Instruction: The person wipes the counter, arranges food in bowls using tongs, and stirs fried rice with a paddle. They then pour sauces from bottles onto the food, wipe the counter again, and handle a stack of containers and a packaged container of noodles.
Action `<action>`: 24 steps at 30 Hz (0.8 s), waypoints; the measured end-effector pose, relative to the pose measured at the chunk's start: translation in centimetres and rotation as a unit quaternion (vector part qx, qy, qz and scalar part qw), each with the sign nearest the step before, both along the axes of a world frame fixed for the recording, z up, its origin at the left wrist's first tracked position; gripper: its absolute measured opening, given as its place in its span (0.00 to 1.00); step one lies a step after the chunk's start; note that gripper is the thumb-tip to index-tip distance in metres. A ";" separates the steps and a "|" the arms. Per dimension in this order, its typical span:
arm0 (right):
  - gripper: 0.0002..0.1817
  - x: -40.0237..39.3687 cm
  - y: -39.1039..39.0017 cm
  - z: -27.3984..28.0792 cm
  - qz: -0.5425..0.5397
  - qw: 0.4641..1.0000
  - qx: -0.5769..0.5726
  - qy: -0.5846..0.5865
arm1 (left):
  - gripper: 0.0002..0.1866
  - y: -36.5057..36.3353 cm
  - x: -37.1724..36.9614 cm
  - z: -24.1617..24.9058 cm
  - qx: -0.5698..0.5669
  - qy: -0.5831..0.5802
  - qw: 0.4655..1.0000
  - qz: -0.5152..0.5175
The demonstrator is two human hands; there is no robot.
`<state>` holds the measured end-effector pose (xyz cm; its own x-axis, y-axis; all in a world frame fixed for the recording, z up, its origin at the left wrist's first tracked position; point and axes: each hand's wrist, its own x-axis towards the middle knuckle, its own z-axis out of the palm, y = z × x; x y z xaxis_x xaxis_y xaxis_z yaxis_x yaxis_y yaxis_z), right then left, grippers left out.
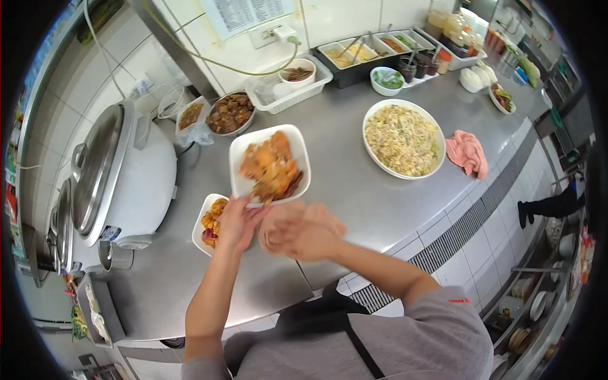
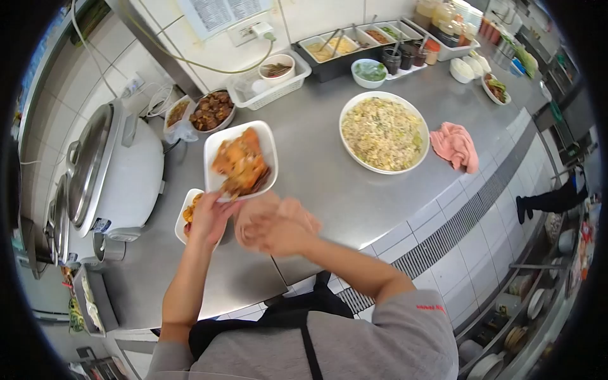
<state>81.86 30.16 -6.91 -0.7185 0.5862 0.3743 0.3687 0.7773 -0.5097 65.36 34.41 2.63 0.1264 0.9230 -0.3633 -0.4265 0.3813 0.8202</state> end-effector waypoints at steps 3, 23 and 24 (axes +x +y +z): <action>0.21 4.6 -4.5 0.6 -0.064 0.997 0.021 -0.022 | 0.17 4.0 5.2 -4.4 -0.025 -0.058 0.998 -0.023; 0.29 2.7 -7.0 3.3 -0.150 0.950 -0.030 -0.272 | 0.22 -14.0 -4.5 -6.7 -0.196 -0.062 0.978 0.041; 0.29 1.7 -7.0 3.2 -0.141 0.951 -0.034 -0.274 | 0.22 -14.4 -5.1 -6.7 -0.201 -0.064 0.976 0.049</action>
